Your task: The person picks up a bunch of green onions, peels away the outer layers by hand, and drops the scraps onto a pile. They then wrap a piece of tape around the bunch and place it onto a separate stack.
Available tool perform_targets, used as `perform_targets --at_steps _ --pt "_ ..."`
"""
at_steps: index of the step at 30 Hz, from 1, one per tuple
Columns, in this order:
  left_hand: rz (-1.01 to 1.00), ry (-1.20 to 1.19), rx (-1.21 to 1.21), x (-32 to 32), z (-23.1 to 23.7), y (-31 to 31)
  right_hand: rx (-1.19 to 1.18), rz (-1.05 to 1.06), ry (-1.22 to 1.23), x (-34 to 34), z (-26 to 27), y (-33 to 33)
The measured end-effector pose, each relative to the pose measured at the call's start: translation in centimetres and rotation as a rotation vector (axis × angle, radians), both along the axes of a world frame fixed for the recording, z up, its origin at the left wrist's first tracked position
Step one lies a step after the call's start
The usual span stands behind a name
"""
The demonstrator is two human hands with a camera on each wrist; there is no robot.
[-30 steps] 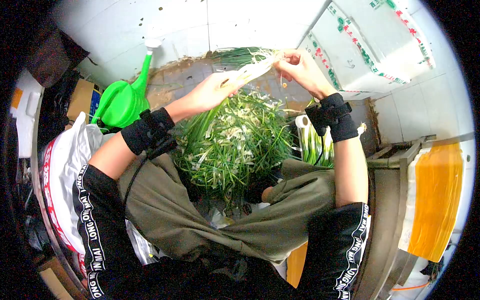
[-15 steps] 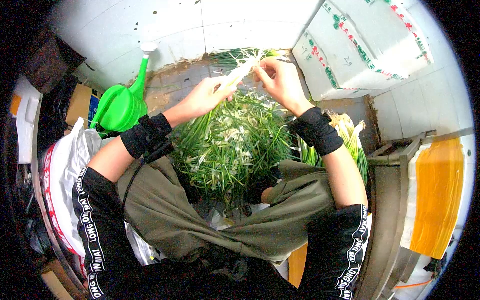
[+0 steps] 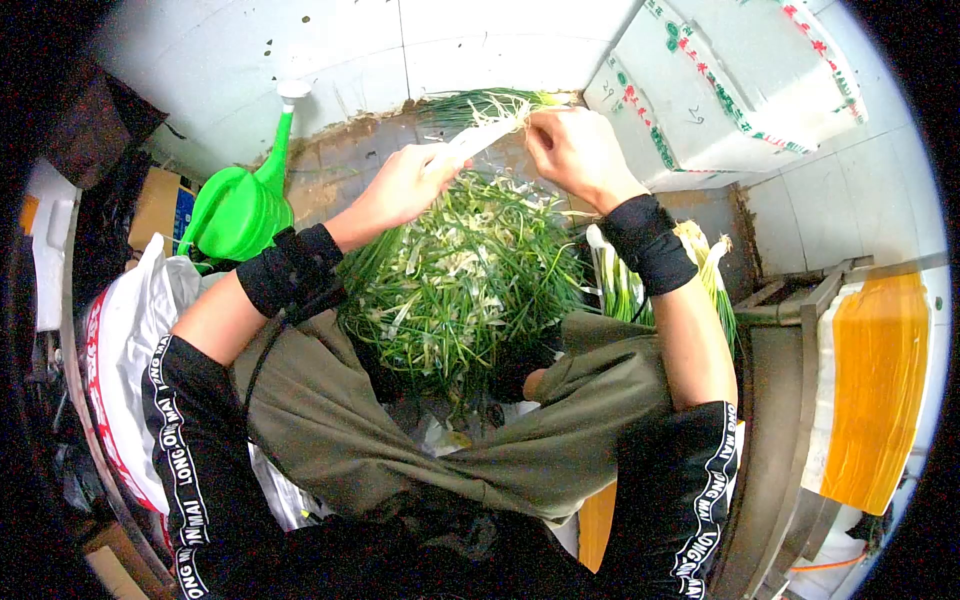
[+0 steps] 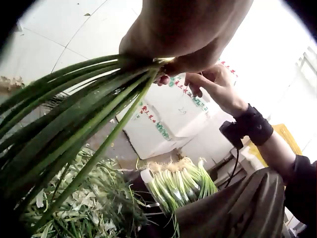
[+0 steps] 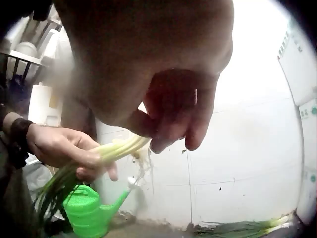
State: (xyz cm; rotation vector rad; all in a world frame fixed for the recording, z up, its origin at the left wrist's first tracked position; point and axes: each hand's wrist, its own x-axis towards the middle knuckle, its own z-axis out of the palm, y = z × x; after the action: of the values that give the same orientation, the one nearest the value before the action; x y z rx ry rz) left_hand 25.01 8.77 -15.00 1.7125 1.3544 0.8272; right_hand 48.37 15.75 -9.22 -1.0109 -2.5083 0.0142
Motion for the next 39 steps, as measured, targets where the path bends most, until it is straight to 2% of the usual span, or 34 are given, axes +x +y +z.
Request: perform_targets --at_steps 1,3,5,6,7,9,10,12,13,15,19,24,26,30,33,35,39 --pt "0.021 0.057 -0.067 -0.3 -0.1 0.0 0.065 0.014 -0.012 0.6 0.1 0.5" --pt "0.044 0.112 -0.132 -1.0 -0.8 0.0 0.069 -0.134 0.046 2.5 0.4 1.9" --pt "0.009 -0.131 -0.213 -2.1 -2.5 0.2 -0.099 -0.217 0.140 4.4 -0.3 3.0" --pt "-0.019 -0.166 -0.244 -2.4 -1.9 0.0 -0.126 -0.194 0.107 5.3 -1.4 3.3" --pt "-0.023 -0.163 -0.241 -2.7 -1.7 0.1 -0.189 -0.235 0.007 5.3 -2.2 2.9" --pt "-0.160 -0.265 -0.211 -2.9 -1.3 0.4 -0.314 -0.196 -0.234 4.8 -3.4 1.9" --pt "-0.162 -0.259 -0.209 -2.9 -0.4 0.3 -0.315 -0.153 -0.301 4.7 -4.5 1.4" --pt "-0.195 -0.388 -0.317 -2.8 1.1 0.0 -0.356 -0.110 -0.428 4.1 -6.2 0.5" --pt "-0.199 -0.377 -0.316 -2.8 1.1 0.0 -0.298 -0.045 -0.418 3.9 -7.2 0.2" --pt "-0.241 -0.579 -0.402 -2.9 1.0 0.4 -0.322 -0.045 -0.569 3.2 -8.3 -0.2" --pt "-0.285 -0.672 -0.385 -3.0 1.3 0.5 -0.272 0.094 -0.660 1.4 -8.2 -1.0" --pt "-0.287 -0.700 -0.378 -2.8 1.5 0.2 -0.206 0.070 -0.593 0.5 -7.0 -1.4" --pt "-0.278 -0.686 -0.364 -2.8 1.8 0.1 -0.263 0.098 -0.438 0.8 -6.5 -1.4" --pt "-0.289 -0.694 -0.369 -2.9 1.4 0.4 -0.282 0.024 -0.524 -0.1 -4.2 -2.3" --pt "-0.279 -0.675 -0.367 -2.9 1.4 0.4 -0.184 0.089 -0.569 -0.2 -4.8 -2.1" --pt "-0.246 -0.761 -0.377 -2.7 1.6 0.5 0.118 0.228 -0.422 0.1 -6.7 -1.7" --pt "-0.199 -0.776 -0.345 -2.7 1.5 0.6 -0.045 0.129 -0.453 -1.0 -6.3 -1.9"
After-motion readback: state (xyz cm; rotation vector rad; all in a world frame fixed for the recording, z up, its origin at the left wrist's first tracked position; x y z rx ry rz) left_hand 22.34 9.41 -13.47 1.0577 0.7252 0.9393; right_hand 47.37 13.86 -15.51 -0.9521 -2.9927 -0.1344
